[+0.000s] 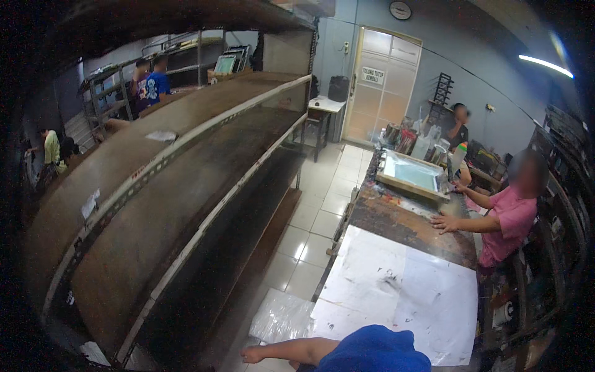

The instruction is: The person sits on the floor and wraps a large white rectangular bundle with clear plastic tape. They repeatedly rotate the bundle, apply tape strips, and smooth them down to secure the package. The person then places the wrapped bundle on the floor next to another similar bundle.

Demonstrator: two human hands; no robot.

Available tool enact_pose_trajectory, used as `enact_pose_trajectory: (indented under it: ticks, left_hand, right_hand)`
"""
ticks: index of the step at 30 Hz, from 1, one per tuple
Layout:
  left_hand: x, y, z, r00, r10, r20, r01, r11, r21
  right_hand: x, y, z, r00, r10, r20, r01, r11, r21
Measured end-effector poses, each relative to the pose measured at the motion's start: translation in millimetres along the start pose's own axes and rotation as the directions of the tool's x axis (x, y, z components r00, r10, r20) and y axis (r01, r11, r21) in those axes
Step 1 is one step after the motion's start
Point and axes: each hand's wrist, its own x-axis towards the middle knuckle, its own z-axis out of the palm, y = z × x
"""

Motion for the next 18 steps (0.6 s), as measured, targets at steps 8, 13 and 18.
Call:
enact_pose_trajectory:
  ticks: [8, 13, 18]
  left_hand:
    - [-20.5, 60.4, 22.9, 0.997, -0.006, 0.072, -0.006, 0.987, 0.159]
    - [-18.4, 34.2, -25.4, 0.989, -0.12, 0.09, 0.104, 0.98, 0.169]
    - [25.5, 27.8, -93.3, 0.969, 0.165, 0.182, -0.233, 0.853, 0.468]
  right_hand:
    - [-78.2, 16.3, -99.5, 0.952, 0.038, -0.305, 0.019, 0.983, 0.184]
    - [-94.1, 32.0, -101.9, 0.903, 0.076, -0.423, 0.05, 0.959, 0.28]
    - [-110.1, 47.7, -113.3, 0.788, 0.236, -0.569, -0.064, 0.95, 0.305]
